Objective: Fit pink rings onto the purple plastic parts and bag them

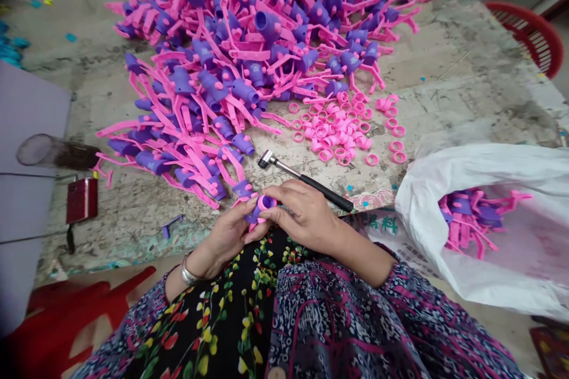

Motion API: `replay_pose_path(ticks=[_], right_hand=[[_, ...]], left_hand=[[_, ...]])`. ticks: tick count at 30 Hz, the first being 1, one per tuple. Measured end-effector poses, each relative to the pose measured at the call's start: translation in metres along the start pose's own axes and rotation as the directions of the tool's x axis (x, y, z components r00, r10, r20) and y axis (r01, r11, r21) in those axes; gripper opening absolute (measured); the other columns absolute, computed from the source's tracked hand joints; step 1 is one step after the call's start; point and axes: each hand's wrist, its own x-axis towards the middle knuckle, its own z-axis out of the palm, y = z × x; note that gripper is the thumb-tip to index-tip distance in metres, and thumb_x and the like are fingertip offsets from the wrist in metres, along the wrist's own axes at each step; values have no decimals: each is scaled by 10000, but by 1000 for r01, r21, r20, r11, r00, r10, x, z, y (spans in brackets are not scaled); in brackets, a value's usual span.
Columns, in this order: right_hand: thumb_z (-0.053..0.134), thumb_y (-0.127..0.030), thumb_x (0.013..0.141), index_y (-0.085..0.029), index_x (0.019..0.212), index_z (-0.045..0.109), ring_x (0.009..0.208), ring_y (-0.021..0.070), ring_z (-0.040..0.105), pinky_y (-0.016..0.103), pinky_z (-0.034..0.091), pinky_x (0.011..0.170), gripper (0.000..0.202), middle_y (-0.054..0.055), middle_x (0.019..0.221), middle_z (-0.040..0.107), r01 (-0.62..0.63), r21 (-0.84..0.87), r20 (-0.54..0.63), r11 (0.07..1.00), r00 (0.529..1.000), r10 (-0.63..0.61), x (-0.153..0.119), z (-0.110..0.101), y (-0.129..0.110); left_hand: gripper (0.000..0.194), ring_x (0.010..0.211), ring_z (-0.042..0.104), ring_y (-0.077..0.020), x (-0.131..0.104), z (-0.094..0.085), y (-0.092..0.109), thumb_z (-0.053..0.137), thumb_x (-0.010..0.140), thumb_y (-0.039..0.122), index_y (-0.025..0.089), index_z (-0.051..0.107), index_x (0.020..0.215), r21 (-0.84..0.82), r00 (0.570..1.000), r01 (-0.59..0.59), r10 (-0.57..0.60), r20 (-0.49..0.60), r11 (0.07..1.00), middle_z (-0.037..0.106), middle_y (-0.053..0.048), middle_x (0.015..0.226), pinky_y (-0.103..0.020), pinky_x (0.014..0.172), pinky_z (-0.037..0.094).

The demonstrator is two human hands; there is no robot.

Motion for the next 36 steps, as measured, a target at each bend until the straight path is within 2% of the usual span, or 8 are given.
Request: replay_pose_path(ticks=[3,7,15,22,36], right_hand=[[553,-262,942,-210,1121,626,775,168,628,303,523,722,201,47,916,723,23,-28,-35,999,999,-24,-1,4,-1],[542,-246,944,-205,1107,616,764,163,620,289,516,709,184,43,885,709,-6,-20,-46,1000,999,5,-3,8,-2],[537,-278,948,-178,1065,622,740,162,615,290,503,685,177,50,821,685,-66,9,-44,998,997,67,-6,11,-3],[526,-253,950,-187,1070,612,775,157,626,288,510,708,162,47,869,690,-86,52,-55,995,994,89,-8,13,-3],[532,-262,946,-171,1005,629,764,161,609,288,490,697,146,48,830,675,-150,100,-47,984,987,155,-10,15,-3]], left_hand=[[455,355,249,-51,0,1,-2,434,894,544,164,534,664,-42,1000,-16,16,-10,999,352,61,405,-246,417,152],[445,349,237,-50,0,2,-5,432,897,530,165,517,656,-73,1000,-19,18,-22,997,339,65,394,-250,415,138],[439,358,239,-55,1,3,-9,420,916,515,166,513,665,-51,999,-32,29,-44,998,336,69,389,-257,429,151],[448,392,240,-49,-1,7,-11,435,915,519,162,487,649,-1,991,-81,80,-107,997,336,69,431,-251,444,154],[440,402,238,-43,2,7,-17,431,924,530,162,473,685,-2,986,-105,103,-132,994,336,73,480,-239,440,142]])
